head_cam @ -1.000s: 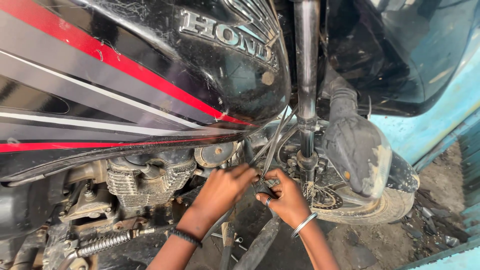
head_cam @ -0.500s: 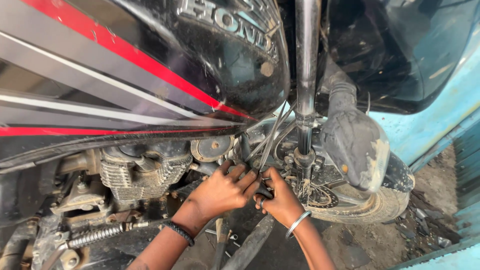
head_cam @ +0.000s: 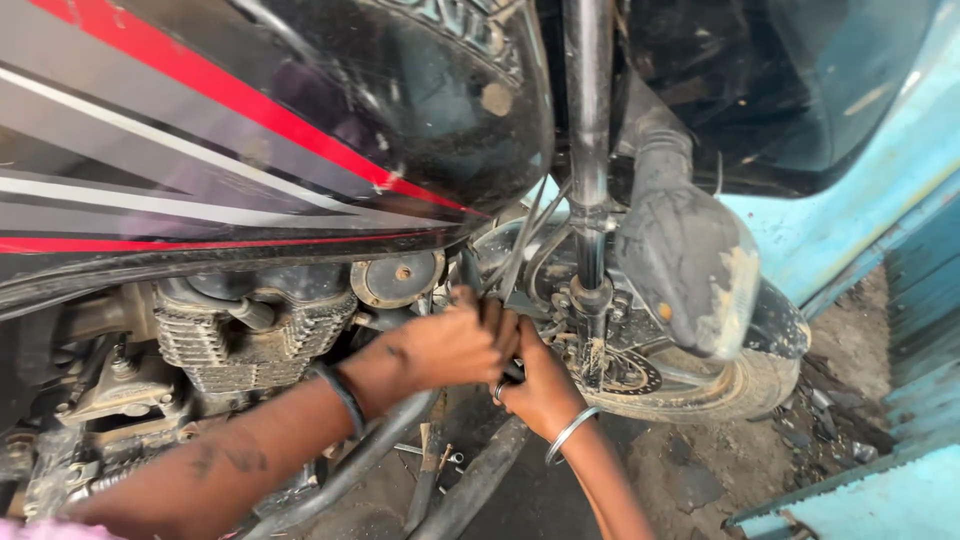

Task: The recorder is repairing or adjusting various wiring and mechanical components on a motorcycle.

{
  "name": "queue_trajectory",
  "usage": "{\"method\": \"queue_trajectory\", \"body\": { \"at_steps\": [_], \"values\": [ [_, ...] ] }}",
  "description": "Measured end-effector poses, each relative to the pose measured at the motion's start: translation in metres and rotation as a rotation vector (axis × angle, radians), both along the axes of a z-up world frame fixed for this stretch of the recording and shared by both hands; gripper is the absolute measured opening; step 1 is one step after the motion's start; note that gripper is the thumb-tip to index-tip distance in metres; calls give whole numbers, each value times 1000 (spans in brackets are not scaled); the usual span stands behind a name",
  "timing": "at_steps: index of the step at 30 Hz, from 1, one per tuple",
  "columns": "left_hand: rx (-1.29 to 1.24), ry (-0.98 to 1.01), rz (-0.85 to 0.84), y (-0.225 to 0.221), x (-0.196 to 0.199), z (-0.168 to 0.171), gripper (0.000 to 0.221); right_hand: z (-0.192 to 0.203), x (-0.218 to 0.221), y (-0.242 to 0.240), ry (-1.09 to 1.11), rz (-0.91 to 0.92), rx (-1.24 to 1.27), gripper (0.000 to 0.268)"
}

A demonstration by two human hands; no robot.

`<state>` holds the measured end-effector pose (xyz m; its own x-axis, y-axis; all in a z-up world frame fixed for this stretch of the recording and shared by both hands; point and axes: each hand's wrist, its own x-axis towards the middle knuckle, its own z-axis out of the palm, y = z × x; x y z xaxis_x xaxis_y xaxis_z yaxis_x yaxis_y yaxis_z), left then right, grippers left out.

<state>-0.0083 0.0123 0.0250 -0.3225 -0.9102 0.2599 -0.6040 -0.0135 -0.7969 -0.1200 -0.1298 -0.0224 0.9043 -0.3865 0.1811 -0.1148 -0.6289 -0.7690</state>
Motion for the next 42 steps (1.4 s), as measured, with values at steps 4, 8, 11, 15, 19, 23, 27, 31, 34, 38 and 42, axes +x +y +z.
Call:
{"method": "queue_trajectory", "body": {
  "at_steps": [4, 8, 11, 15, 19, 23, 27, 31, 34, 38, 42],
  "values": [
    [-135, 197, -151, 8, 2, -2, 28, 4, -2, 2, 101, -62, -11, 71],
    [-289, 328, -194, -3, -6, -1, 33, -13, -2, -13, -112, 26, -194, 73],
    [-129, 207, -120, -17, -14, -4, 29, -18, -2, -20, -12, -31, -90, 85],
    [235, -101, 129, -22, -19, 7, 20, -15, -4, -18, -26, -13, -107, 73],
    [97, -319, 35, -36, -10, -4, 27, -2, -14, -14, -40, 5, 21, 66],
    [179, -326, 59, -29, -18, 5, 32, 2, -20, -15, -7, 74, 197, 58],
    [74, -368, 5, -15, -26, 12, 36, 9, -23, -11, -51, 111, 185, 60],
    [82, -290, 34, -10, -34, 14, 40, -5, -21, -16, -10, 106, 183, 61],
    [111, -237, -26, -14, -29, 14, 42, -13, -18, -16, -74, 157, 254, 61],
    [151, -216, -43, -11, -32, 16, 40, -14, -20, -16, -64, 110, 264, 59],
    [19, -143, 87, -7, -53, 10, 33, -19, -17, -21, -100, 75, 160, 71]
  ]
}}
